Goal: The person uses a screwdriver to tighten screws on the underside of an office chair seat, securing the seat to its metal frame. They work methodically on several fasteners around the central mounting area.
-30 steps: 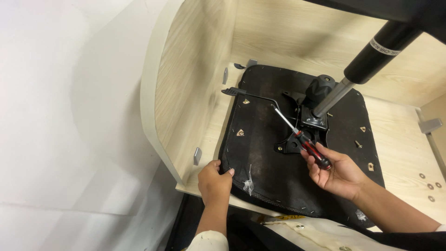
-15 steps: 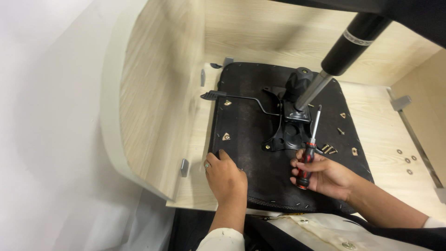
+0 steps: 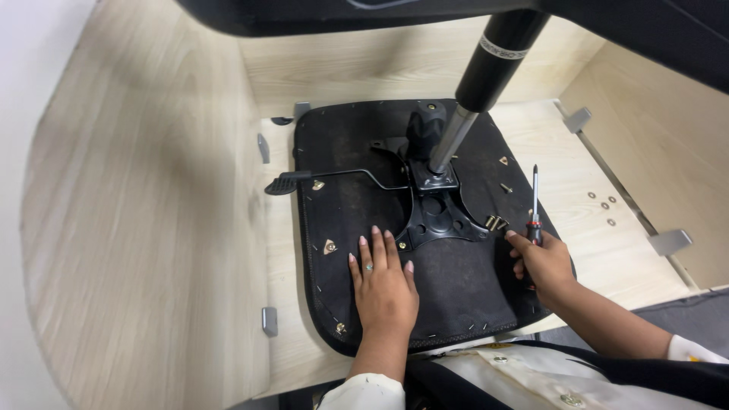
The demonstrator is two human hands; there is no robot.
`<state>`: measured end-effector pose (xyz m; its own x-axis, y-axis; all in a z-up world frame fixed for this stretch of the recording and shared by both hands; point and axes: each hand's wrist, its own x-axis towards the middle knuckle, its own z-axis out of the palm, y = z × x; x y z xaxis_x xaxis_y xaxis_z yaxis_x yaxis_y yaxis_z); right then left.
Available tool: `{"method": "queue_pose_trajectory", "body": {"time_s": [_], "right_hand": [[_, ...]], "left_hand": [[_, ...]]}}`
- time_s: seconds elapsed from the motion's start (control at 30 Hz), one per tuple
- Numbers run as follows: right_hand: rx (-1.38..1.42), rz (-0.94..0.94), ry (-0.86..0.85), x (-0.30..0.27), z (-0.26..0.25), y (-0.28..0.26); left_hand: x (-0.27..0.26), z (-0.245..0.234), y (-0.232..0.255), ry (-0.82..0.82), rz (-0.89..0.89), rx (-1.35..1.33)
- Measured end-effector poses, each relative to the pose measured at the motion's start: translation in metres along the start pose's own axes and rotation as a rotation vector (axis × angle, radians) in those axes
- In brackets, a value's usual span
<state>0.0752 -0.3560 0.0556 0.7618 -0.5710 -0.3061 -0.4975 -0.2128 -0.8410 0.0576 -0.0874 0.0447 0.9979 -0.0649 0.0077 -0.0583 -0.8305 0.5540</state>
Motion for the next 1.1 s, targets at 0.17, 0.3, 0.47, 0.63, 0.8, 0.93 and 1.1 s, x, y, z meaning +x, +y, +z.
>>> {"method": "queue_pose_trajectory", "body": {"time_s": [0.17,0.3,0.47,0.63,0.8,0.93,1.1], "right_hand": [[-0.09,-0.114,0.034,-0.007,0.001,-0.004],[-0.265,-0.125,0.05,-0.008,0.013,-0.018],[-0.337,-0.104,0.079,-0.004,0.02,-0.031],[-0.418,-0.125,-0.014,0.0,0.019,-0.041],[-0.415,-0.128,-0.079,0.006,0.015,-0.042],[-0.383,-0.162,-0.109,0.014,0.012,-0.035],[-0.251,-0.193,-0.132,0.023,0.005,-0.021]], "left_hand": [[0.002,0.012,-0.004,-0.112,0.062,0.111],[0.003,0.014,-0.004,-0.155,0.066,0.167],[0.0,0.018,-0.003,-0.112,0.074,0.211],[-0.002,0.022,0.009,-0.053,0.023,0.188],[0.002,0.026,0.026,-0.084,-0.064,0.162],[0.002,0.028,0.027,0.007,-0.026,0.144],[0.009,0.038,0.032,0.079,0.016,0.125]]}}
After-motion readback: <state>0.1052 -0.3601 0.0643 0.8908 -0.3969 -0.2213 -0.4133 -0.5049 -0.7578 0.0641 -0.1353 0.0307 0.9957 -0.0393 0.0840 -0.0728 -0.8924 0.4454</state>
